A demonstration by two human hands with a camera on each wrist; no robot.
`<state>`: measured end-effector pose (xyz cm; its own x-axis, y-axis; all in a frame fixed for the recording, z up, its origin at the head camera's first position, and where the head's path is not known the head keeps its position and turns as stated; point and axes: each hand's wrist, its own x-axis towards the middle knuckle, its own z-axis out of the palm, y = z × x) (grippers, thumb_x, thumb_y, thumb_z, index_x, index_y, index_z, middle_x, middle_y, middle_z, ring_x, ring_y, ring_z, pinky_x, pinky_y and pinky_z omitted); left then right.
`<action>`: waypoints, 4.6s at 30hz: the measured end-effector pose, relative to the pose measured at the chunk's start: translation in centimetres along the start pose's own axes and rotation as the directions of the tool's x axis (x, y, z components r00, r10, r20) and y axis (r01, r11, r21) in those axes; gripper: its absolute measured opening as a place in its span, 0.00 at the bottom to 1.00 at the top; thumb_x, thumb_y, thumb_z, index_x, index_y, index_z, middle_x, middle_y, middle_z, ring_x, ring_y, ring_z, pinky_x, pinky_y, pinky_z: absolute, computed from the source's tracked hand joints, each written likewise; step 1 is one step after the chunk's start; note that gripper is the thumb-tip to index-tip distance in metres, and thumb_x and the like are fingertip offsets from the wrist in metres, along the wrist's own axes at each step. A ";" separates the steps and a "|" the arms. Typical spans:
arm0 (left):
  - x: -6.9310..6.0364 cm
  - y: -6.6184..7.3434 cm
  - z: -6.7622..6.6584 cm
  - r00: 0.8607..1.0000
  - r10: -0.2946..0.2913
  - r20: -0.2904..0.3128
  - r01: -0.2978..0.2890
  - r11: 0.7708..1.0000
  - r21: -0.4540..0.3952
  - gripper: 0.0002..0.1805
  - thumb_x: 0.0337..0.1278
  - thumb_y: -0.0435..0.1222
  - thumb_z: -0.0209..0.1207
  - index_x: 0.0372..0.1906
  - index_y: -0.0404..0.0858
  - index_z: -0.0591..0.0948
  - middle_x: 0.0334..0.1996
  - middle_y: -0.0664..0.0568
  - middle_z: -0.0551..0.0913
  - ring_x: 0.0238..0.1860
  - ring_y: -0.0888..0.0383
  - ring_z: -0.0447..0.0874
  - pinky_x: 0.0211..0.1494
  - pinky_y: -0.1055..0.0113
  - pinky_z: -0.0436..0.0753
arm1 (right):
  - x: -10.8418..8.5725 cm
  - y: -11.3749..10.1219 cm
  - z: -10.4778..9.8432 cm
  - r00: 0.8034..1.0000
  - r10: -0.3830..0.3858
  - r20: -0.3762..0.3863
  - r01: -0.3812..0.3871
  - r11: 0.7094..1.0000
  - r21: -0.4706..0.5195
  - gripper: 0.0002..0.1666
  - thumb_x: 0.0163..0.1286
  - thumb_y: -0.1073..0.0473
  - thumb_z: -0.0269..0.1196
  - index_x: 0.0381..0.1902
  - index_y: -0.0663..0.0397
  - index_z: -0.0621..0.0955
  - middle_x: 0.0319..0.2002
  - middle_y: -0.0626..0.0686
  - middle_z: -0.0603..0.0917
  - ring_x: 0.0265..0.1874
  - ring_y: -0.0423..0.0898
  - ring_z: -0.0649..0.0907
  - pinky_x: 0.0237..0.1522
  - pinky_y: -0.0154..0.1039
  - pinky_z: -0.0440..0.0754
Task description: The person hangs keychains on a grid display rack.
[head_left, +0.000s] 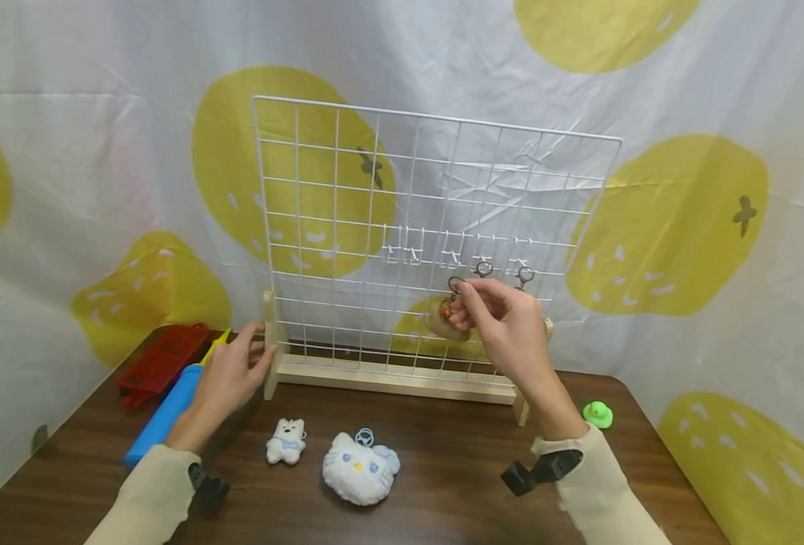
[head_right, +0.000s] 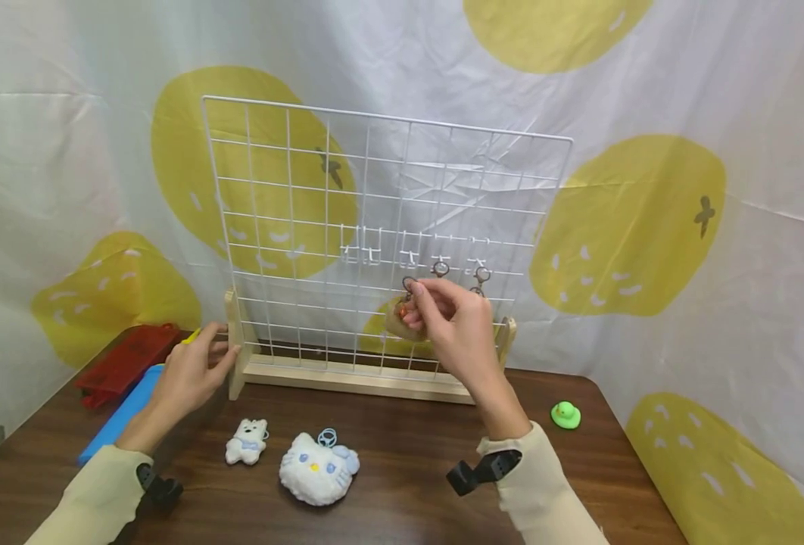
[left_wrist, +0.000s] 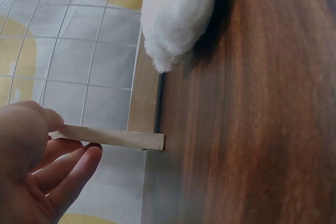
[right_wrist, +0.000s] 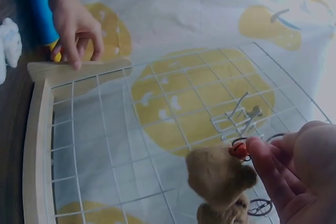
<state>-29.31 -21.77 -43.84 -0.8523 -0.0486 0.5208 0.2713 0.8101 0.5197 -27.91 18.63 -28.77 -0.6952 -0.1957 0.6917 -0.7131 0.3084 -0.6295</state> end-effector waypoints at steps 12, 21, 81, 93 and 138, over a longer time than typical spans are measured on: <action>-0.2 0.0 0.3 1.000 0.008 -0.005 -0.008 1.000 0.001 0.23 0.76 0.38 0.66 0.66 0.32 0.77 0.52 0.31 0.91 0.49 0.36 0.95 0.51 0.38 0.91 | 1.5 -0.9 0.9 0.992 0.015 -0.128 -0.012 1.000 0.019 0.13 0.81 0.59 0.66 0.49 0.66 0.90 0.31 0.63 0.93 0.21 0.41 0.90 0.24 0.37 0.90; 0.0 0.0 0.3 1.000 -0.004 -0.003 0.004 1.000 0.007 0.23 0.76 0.38 0.66 0.66 0.32 0.77 0.53 0.31 0.91 0.50 0.36 0.95 0.52 0.38 0.91 | 1.9 -0.8 1.6 0.985 0.070 -0.156 -0.075 0.997 -0.026 0.13 0.81 0.59 0.65 0.47 0.66 0.90 0.29 0.63 0.92 0.18 0.38 0.88 0.22 0.37 0.89; 0.0 0.1 0.1 1.000 -0.009 -0.003 0.009 1.000 0.019 0.24 0.77 0.39 0.66 0.68 0.33 0.76 0.54 0.30 0.90 0.50 0.36 0.94 0.53 0.37 0.90 | -7.5 6.4 9.0 0.923 0.189 0.335 -0.115 0.967 -0.229 0.06 0.75 0.61 0.70 0.47 0.53 0.89 0.36 0.46 0.92 0.36 0.39 0.89 0.42 0.35 0.90; -0.3 0.0 0.1 1.000 -0.007 -0.006 0.007 1.000 0.022 0.23 0.76 0.38 0.66 0.67 0.32 0.76 0.53 0.30 0.90 0.49 0.35 0.95 0.52 0.36 0.90 | -9.7 8.4 11.6 0.741 0.231 0.631 -0.073 0.961 -0.266 0.10 0.75 0.59 0.72 0.50 0.56 0.91 0.37 0.48 0.92 0.32 0.33 0.85 0.35 0.29 0.83; -0.3 0.0 0.1 1.000 -0.002 -0.013 0.003 0.999 0.032 0.24 0.77 0.39 0.65 0.68 0.32 0.76 0.53 0.30 0.91 0.49 0.35 0.95 0.53 0.35 0.89 | -9.6 8.7 11.6 0.691 0.239 0.682 -0.069 0.961 -0.268 0.02 0.69 0.63 0.76 0.37 0.52 0.92 0.33 0.48 0.90 0.30 0.30 0.82 0.34 0.27 0.83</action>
<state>-29.14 -21.70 -44.06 -0.8472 -0.0581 0.5281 0.2545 0.8281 0.4994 -28.53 12.36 -45.04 -0.7127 -0.6961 0.0862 -0.6134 0.5590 -0.5579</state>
